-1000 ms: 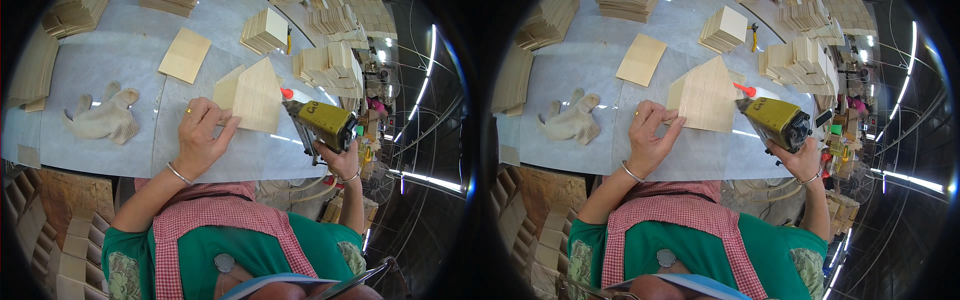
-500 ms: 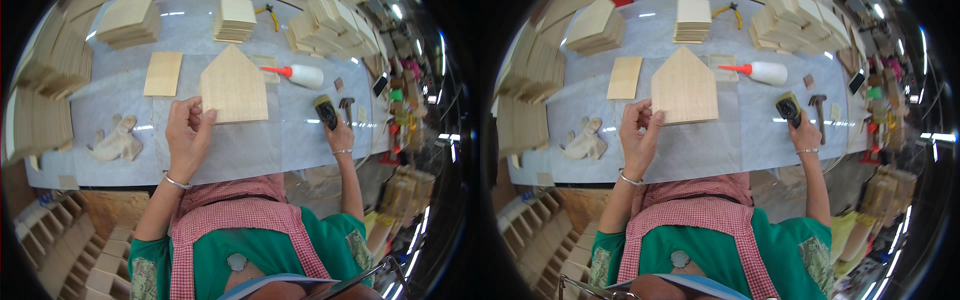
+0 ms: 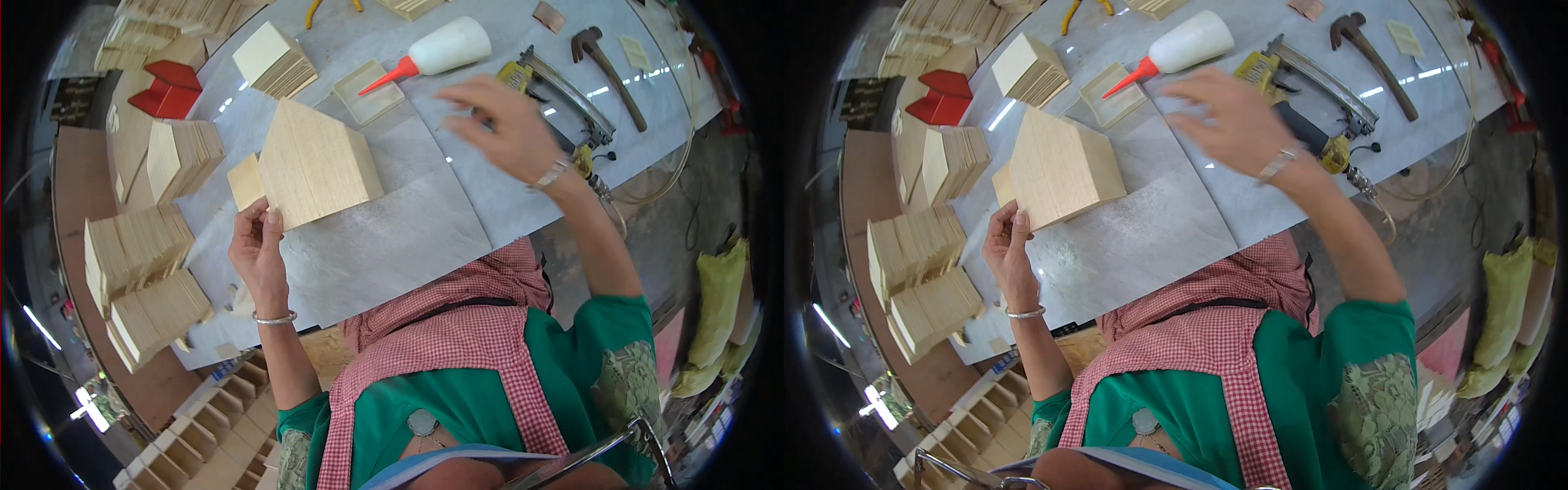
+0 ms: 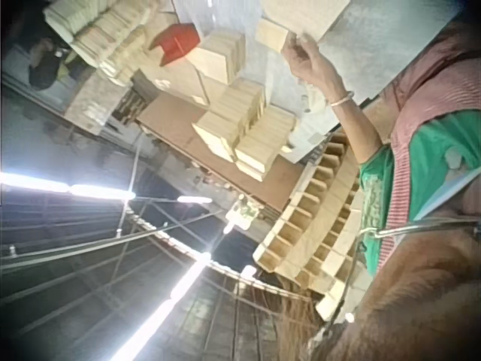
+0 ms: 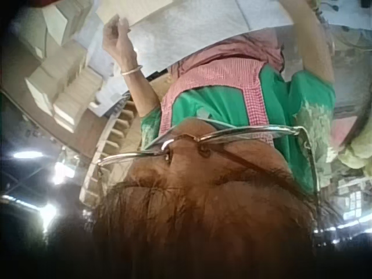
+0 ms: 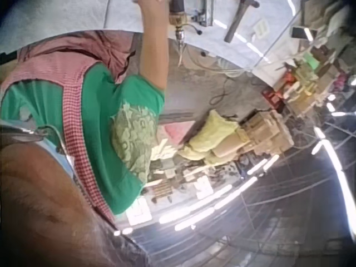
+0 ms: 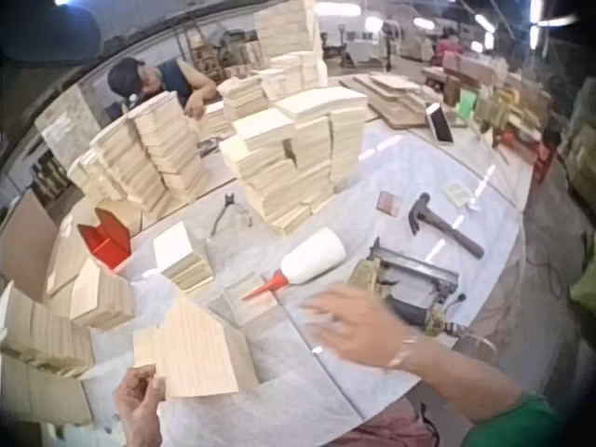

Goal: Assembling house-shaped wooden boxes using adhesive and a pneumatic nailer in a factory setting.

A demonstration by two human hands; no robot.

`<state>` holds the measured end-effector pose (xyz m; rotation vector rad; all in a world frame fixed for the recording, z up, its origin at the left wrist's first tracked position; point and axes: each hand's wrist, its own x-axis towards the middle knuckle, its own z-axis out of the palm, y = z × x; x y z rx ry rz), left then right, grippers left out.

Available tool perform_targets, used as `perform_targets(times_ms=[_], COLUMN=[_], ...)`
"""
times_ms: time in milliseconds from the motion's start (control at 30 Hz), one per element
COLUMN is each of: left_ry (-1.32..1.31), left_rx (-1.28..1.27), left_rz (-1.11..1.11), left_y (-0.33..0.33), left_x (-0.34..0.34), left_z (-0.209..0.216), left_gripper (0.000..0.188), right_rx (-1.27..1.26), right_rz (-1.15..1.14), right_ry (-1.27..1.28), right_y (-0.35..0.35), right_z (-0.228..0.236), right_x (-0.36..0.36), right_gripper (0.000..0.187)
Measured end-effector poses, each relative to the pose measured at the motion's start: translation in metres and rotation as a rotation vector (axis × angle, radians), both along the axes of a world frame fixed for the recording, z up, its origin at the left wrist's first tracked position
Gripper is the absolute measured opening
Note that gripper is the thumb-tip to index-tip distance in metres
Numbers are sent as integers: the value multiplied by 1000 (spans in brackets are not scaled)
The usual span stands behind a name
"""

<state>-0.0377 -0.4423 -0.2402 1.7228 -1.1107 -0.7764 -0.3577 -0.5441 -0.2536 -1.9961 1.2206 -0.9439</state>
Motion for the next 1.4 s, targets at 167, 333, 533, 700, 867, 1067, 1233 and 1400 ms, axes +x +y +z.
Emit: perform_targets(times_ms=[167, 333, 533, 700, 867, 1067, 1233, 1400], left_ry=[-66, -164, -427, -984, -1118, -1194, -1157, -1164], left_rx=[47, 170, 169, -174, -244, -314, -305, -345], left_rz=[-50, -120, -275, -445, -528, -559, -549, -509], left_y=[-3, -8, -7, 10, 19, 18, 18, 21], left_x=[2, 9, 10, -57, -80, -79, -82, -76], left_z=[7, 23, 31, 35, 25, 20, 17, 12], left_gripper=[23, 23, 24, 30, 35, 40, 36, 40], right_rx=[200, 414, 503, 507, 485, 436, 394, -385], right_rz=[227, 268, 297, 322, 335, 323, 270, -268], right_ry=[-277, -423, -544, -616, -634, -634, -571, -9], right_y=[-18, 2, 33, 37, 39, 42, 43, 29], right_z=[-29, -26, -38, -46, -50, -52, -48, -27], right_x=[82, 80, 77, 77, 76, 74, 60, -14], right_gripper=[30, 24, 20, 19, 16, 18, 19, 25])
